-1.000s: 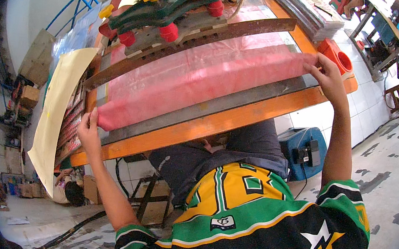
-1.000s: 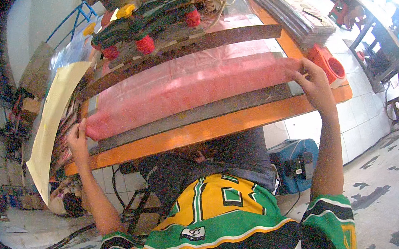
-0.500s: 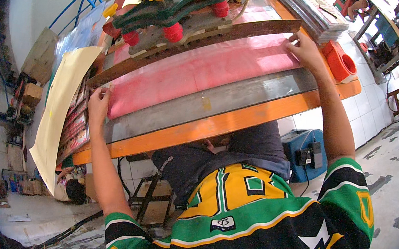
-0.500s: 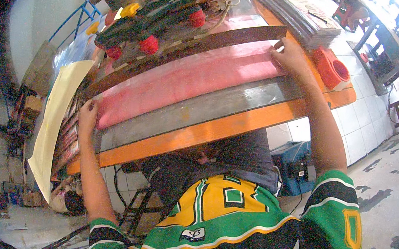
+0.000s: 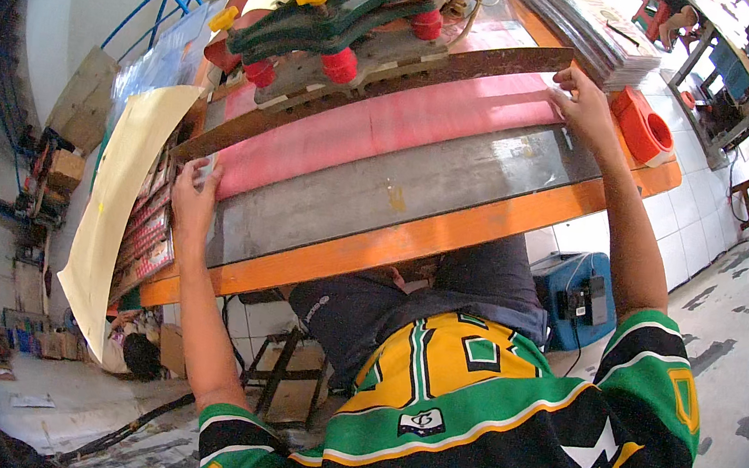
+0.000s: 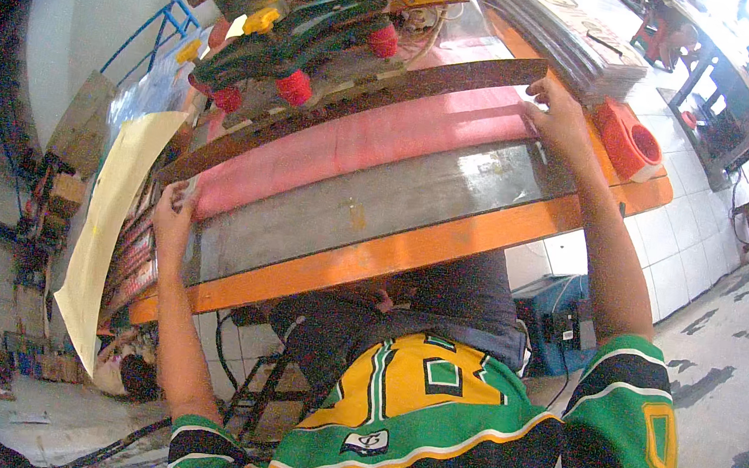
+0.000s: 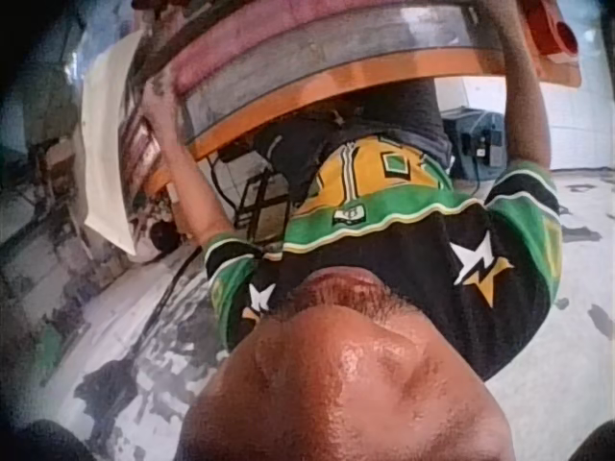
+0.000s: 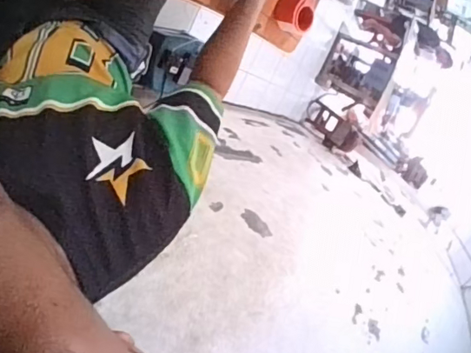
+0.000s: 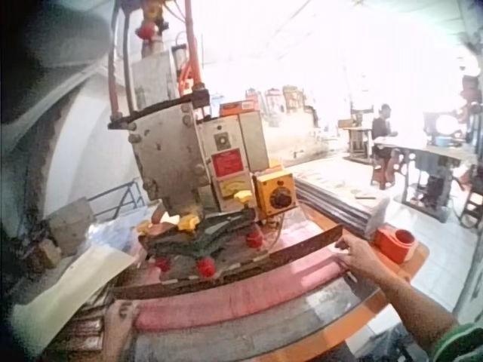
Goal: The person aligns a yellow sheet under a manual press using a wooden guide, marks positions on the sheet, and then moves the sheet to a secondary position.
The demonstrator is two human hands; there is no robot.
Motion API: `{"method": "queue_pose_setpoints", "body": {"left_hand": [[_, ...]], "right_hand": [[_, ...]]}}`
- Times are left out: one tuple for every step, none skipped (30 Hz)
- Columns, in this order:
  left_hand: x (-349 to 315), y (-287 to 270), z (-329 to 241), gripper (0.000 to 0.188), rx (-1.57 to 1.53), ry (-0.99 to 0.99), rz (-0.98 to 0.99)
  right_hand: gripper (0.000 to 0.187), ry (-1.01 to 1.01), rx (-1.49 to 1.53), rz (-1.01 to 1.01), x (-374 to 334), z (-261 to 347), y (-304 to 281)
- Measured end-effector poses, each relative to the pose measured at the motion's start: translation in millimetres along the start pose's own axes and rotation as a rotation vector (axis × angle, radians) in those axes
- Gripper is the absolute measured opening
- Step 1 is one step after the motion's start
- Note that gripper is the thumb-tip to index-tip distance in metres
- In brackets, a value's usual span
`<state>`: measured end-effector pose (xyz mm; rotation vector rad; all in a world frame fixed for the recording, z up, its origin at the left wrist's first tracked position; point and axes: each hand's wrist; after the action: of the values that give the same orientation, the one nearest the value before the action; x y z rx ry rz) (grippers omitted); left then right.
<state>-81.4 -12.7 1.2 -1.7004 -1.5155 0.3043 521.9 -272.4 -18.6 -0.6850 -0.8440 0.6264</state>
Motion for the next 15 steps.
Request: {"method": "queue_pose_setpoints", "body": {"left_hand": [[-2.9,0.1,-11.6,0.034,0.001,-0.003,0.007],[-10.0,-2.9,-25.9,0.036,0.092,0.183,0.004],[-14.6,-5.0,-36.7,0.039,0.178,0.378,-0.001],[-15.9,-3.7,-40.8,0.041,0.124,0.45,0.074],[-20.6,-0.8,-45.6,0.041,0.124,0.451,0.076],[-28.3,3.6,-51.9,0.041,0.202,0.565,0.148],[-30.8,4.6,-61.5,0.041,0.284,0.684,0.214],[-31.0,10.4,-58.5,0.038,0.25,0.678,0.251],[-28.8,15.3,-54.9,0.038,0.253,0.678,0.245],[-24.1,21.5,-53.1,0.035,0.268,0.751,0.278],[-21.5,25.6,-50.8,0.032,0.283,0.82,0.311],[-19.4,28.7,-49.0,0.032,0.285,0.819,0.308],[-17.1,33.0,-50.1,0.03,0.275,0.805,0.267],[-14.3,36.1,-51.4,0.028,0.265,0.789,0.226],[-10.0,39.4,-53.3,0.028,0.266,0.789,0.226]], "right_hand": [[0.021,-0.123,-0.152,-0.159,-8.7,3.5,2.3],[0.017,0.013,-0.143,-0.053,-18.7,35.1,-15.8],[0.017,0.016,-0.143,-0.051,-24.5,41.4,-26.6],[0.016,-0.156,-0.155,-0.016,-26.6,44.6,-32.1],[0.016,-0.329,-0.167,0.019,-31.0,46.8,-34.2],[0.018,-0.301,-0.073,0.153,-41.0,51.5,-32.7],[0.018,-0.3,-0.073,0.145,-47.3,60.4,-31.8],[0.021,-0.467,-0.078,0.209,-52.3,71.2,-25.6],[0.024,-0.634,-0.084,0.273,-53.5,79.0,-18.7],[0.024,-0.635,-0.084,0.267,-53.8,79.7,-8.2],[0.026,-0.707,-0.177,0.251,-55.7,81.2,4.4],[0.029,-0.78,-0.269,0.234,-56.0,82.2,12.5],[0.029,-0.779,-0.27,0.232,-53.9,85.4,14.1],[0.03,-0.753,-0.299,0.235,-49.8,87.8,16.2],[0.032,-0.727,-0.328,0.239,-45.5,88.9,18.1]]}}
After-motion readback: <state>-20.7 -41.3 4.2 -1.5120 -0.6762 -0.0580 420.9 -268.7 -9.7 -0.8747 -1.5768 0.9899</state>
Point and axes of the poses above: each hand's wrist, its own x-axis towards the middle knuckle, its own y-axis out of the palm, z = x × y, and after that the axes turned 9 degrees about -x, right-handed
